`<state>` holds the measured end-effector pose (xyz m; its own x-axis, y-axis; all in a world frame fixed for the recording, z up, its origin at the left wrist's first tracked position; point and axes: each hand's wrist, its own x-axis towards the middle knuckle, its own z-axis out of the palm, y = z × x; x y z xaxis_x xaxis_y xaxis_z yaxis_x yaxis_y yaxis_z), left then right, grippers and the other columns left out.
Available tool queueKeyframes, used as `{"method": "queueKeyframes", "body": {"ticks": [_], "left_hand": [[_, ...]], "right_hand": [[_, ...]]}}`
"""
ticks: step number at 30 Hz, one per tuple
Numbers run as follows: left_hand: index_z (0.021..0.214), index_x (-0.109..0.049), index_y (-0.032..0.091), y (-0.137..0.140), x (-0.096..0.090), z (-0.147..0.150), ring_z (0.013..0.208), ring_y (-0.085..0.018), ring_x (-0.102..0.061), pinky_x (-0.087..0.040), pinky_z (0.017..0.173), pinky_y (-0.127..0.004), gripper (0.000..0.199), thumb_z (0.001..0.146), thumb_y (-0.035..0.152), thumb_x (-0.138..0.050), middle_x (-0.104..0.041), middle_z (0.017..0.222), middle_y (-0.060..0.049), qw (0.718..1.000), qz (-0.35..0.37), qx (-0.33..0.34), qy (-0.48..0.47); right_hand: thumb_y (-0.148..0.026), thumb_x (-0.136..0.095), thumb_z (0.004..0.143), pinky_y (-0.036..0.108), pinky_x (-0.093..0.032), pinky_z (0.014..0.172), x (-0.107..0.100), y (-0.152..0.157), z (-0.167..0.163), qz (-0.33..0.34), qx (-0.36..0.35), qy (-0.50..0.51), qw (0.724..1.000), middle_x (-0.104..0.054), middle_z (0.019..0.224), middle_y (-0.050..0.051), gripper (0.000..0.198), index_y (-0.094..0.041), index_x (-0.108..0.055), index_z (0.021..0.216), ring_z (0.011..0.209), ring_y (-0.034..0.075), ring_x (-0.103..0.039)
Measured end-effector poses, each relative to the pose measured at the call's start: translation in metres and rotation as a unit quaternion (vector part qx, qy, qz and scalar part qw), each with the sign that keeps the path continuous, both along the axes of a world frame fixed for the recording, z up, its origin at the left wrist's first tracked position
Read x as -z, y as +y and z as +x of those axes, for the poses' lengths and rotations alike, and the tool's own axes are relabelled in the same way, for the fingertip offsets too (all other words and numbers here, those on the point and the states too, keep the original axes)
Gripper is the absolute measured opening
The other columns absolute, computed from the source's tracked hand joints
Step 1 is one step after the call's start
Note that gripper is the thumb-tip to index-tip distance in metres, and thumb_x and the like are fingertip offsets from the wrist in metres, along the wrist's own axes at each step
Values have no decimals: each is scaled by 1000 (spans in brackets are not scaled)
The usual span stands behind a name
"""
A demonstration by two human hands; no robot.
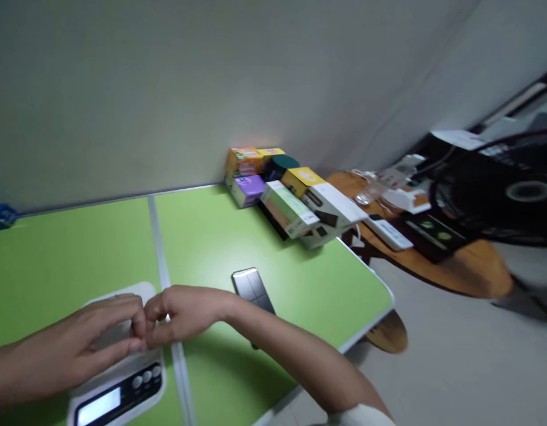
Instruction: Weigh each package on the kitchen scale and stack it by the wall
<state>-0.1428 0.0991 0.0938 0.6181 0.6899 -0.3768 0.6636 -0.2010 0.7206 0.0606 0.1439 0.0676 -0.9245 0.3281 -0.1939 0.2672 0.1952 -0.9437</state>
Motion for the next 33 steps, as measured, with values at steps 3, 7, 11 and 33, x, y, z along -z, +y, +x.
{"method": "queueKeyframes", "body": {"ticks": [3, 7, 11, 33], "left_hand": [[90, -62, 26, 18, 4, 60, 92, -23, -61, -48, 82, -39, 19, 88, 40, -50, -65, 98, -3, 996, -20, 86, 29], [92, -62, 20, 56, 25, 143, 96, -23, -60, -48, 88, -41, 19, 88, 31, -47, -63, 99, -7, 990, 42, 136, 3], [118, -57, 20, 114, 50, 221, 115, -26, -56, -44, 102, -46, 36, 83, 26, -50, -58, 121, -12, 980, 156, 83, -92], [130, -53, 20, 231, 81, 296, 134, -23, -46, -31, 116, -43, 40, 90, 24, -47, -54, 142, -8, 911, 172, -225, -300]], "right_hand": [[-28, -65, 84, 26, -46, 82, 18, -16, 60, 26, 65, 19, 997, -63, 92, 2, 11, -17, -63, 83, 85, 14, -59], [-30, -60, 87, 29, -48, 78, 50, -18, 130, 59, 278, 40, 958, -63, 83, 1, 14, -18, -63, 80, 79, 15, -59], [-28, -55, 86, 39, -51, 86, 73, 0, 191, 134, 600, 84, 784, -65, 101, 7, 20, -20, -62, 103, 95, 21, -62], [-42, -50, 89, 60, -17, 118, 117, 19, 232, 350, 710, -3, 611, -9, 164, 5, 82, -31, -1, 154, 151, 30, -10]]}}
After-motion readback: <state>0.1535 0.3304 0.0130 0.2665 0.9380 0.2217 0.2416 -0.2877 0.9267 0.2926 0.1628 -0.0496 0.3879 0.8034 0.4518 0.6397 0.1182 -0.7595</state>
